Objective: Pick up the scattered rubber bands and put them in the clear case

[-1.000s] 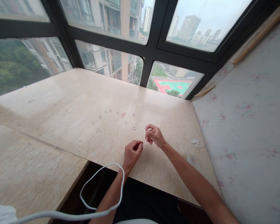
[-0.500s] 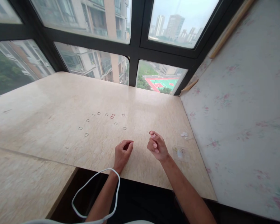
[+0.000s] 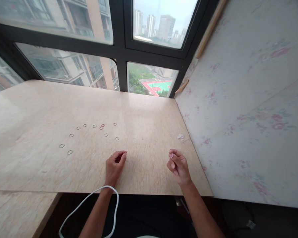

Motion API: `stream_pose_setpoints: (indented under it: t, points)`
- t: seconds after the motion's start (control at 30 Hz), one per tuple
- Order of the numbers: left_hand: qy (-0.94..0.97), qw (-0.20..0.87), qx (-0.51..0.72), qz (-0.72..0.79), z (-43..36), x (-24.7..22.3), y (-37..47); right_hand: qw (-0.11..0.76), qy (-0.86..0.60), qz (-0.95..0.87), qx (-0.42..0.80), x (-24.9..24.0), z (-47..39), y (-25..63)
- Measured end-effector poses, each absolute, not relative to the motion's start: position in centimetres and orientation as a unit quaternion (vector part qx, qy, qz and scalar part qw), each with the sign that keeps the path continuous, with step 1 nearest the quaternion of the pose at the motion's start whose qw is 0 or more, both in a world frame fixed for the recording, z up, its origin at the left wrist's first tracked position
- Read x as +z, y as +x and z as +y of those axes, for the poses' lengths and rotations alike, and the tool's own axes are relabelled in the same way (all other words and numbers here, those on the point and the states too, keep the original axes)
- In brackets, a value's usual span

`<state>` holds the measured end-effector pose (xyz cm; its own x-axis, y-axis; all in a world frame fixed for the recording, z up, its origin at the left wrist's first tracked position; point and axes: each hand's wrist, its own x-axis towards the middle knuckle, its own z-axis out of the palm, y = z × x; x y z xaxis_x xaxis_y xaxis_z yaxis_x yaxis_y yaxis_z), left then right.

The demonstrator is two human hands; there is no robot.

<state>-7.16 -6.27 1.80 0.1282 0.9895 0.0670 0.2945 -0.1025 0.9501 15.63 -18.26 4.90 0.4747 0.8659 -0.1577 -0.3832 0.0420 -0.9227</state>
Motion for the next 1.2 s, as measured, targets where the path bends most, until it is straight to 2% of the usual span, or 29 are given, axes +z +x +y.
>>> stream_pose_setpoints:
  t: [0.13,0.3,0.57,0.83,0.97,1.1,1.2]
  points:
    - [0.62,0.424,0.404,0.522,-6.3,1.9,-7.1,0.633,-0.639,-0.249,0.358,4.8,-20.9,18.3]
    - [0.623,0.419,0.395,0.529,-6.3,1.9,-7.1,0.5,-0.769,-0.299,0.265,5.0,-22.4,20.1]
    - [0.63,0.409,0.393,0.531,-6.5,2.0,-7.0,0.371,-0.816,-0.402,0.188,4.2,-22.0,20.4]
    - [0.639,0.403,0.392,0.526,-6.6,2.0,-6.9,0.399,-0.793,-0.432,0.161,4.3,-23.4,19.5]
    - [0.645,0.406,0.394,0.514,-6.6,1.7,-7.0,0.416,-0.756,-0.467,0.192,3.1,-24.2,17.9]
    - [0.656,0.415,0.394,0.492,-6.4,1.7,-7.5,0.397,-0.718,-0.521,0.237,1.4,-24.3,16.1]
    - [0.658,0.439,0.383,0.477,-6.0,2.0,-8.3,0.38,-0.711,-0.55,0.22,0.8,-24.1,15.5]
